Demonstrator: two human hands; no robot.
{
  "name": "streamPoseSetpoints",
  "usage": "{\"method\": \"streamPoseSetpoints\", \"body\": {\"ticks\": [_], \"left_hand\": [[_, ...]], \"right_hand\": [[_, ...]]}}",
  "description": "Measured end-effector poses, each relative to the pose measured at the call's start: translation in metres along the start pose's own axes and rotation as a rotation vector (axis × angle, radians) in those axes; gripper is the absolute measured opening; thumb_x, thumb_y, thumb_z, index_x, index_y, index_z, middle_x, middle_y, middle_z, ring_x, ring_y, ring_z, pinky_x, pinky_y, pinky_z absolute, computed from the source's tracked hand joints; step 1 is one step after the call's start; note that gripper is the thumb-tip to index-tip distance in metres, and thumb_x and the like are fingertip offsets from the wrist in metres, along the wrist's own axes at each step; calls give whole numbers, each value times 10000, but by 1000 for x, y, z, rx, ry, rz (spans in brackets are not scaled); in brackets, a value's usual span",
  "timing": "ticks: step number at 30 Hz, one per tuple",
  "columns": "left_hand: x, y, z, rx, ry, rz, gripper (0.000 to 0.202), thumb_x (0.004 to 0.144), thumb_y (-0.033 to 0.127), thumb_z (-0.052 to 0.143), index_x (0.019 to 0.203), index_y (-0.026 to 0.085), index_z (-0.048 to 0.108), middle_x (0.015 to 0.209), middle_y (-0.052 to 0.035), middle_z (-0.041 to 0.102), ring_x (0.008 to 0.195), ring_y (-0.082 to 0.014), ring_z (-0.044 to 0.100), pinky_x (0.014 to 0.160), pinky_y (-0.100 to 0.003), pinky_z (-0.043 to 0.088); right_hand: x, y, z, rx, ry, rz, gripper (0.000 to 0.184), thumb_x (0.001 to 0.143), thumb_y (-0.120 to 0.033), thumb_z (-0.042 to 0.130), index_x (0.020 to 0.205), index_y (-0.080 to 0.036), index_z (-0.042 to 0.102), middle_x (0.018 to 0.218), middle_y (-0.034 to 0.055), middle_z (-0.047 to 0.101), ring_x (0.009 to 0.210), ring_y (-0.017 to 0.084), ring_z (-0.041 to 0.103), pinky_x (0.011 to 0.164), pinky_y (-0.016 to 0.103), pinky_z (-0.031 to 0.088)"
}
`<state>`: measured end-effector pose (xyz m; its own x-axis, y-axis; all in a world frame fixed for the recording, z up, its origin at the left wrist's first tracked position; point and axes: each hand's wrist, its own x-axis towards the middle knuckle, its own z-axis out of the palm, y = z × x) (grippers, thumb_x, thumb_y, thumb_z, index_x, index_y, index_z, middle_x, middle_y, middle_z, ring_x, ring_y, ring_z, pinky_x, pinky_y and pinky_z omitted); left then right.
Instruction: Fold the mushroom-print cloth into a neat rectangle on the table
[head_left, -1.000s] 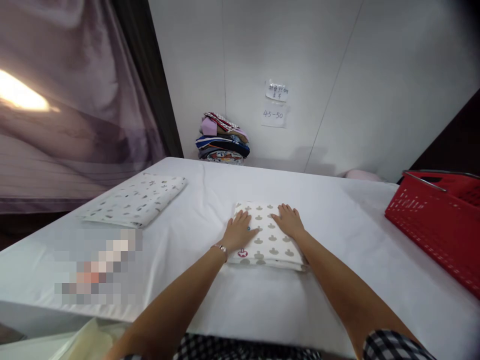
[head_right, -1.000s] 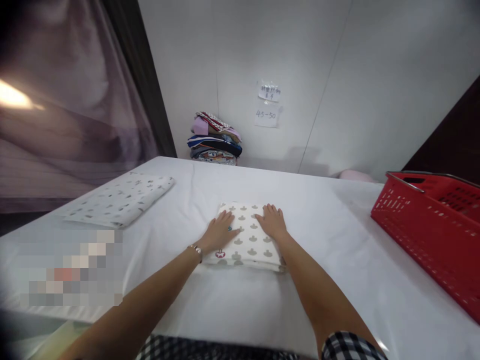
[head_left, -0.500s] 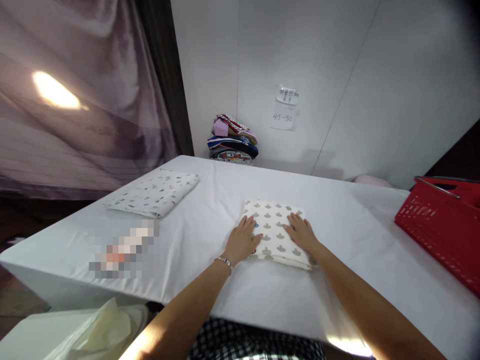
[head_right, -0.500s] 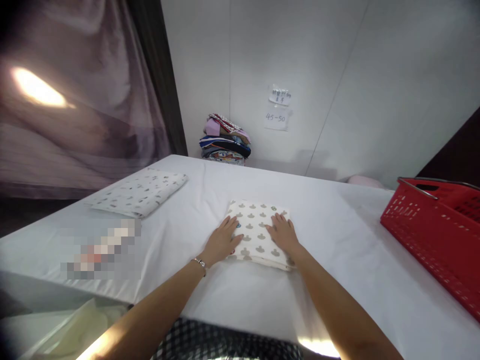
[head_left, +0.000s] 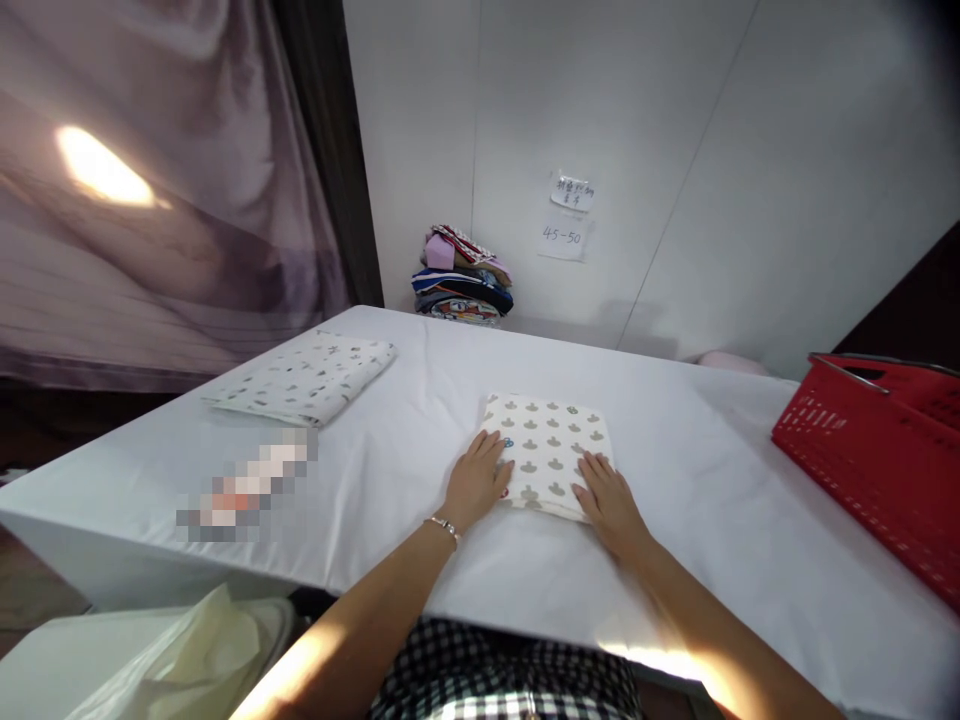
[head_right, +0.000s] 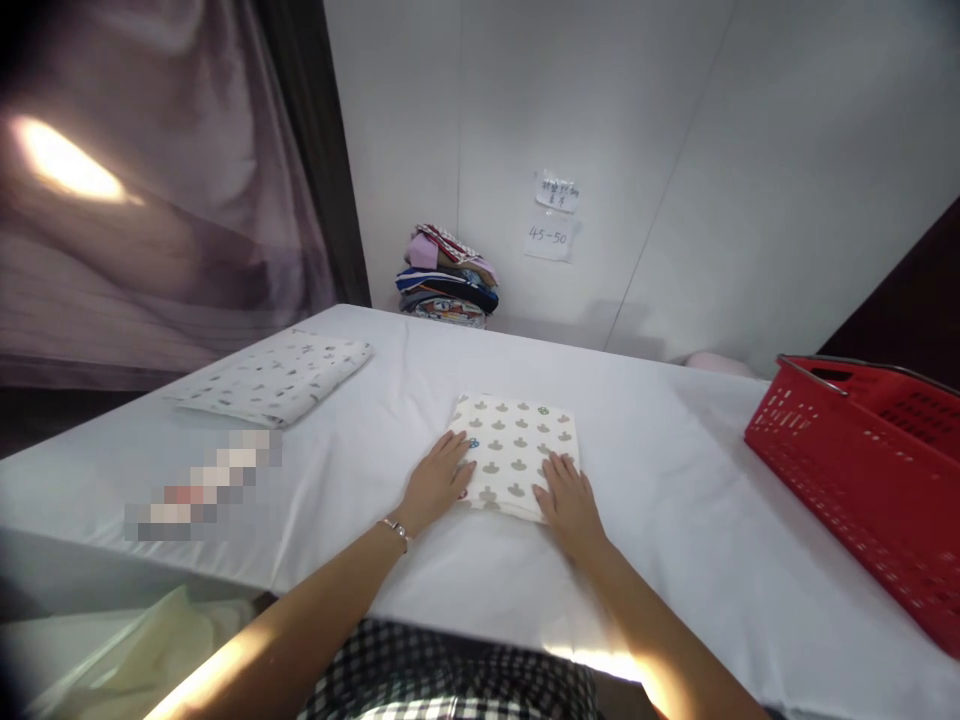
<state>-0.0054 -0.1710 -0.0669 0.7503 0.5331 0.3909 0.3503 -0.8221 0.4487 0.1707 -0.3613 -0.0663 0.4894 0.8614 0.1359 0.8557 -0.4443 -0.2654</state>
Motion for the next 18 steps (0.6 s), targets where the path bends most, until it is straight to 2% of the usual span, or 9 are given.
{"method": "streamPoseSetpoints", "body": {"ticks": [5, 8, 12, 18], "left_hand": [[-18, -2, -5, -22, -23, 40, 468, 898, 448, 408, 1271, 177, 490, 1414, -73, 406, 1361, -242, 248, 1086, -434, 311], [-28, -4, -9, -35, -34, 65, 497, 866, 456, 474, 1285, 187, 478, 1426, -70, 389, 1366, -254, 231, 1094, -449, 303], [-37, -7, -12, -58, -43, 90, 487, 859, 373, 504, 1314, 208, 446, 1439, -55, 369, 1370, -239, 225, 1101, -451, 300], [-39, -9, -14, -141, -10, 37, 369, 888, 363, 466, 1228, 242, 540, 1386, -24, 448, 1347, -208, 290, 1086, -434, 341]], "right_hand": [[1, -8, -9, -74, -23, -34, 524, 940, -442, 238, 1360, -183, 413, 1457, 73, 332, 1368, 232, 223, 1106, 496, 138], [0, -21, -10, -63, -52, -140, 530, 941, -462, 248, 1370, -192, 401, 1448, 70, 348, 1355, 223, 261, 1108, 477, 161], [0, -34, -4, -97, -33, -287, 513, 933, -432, 315, 1366, -173, 411, 1452, 66, 342, 1354, 221, 258, 1108, 435, 195], [-1, -34, 0, -101, -1, -300, 487, 930, -399, 336, 1354, -178, 427, 1448, 70, 350, 1349, 226, 268, 1099, 444, 210]]}}
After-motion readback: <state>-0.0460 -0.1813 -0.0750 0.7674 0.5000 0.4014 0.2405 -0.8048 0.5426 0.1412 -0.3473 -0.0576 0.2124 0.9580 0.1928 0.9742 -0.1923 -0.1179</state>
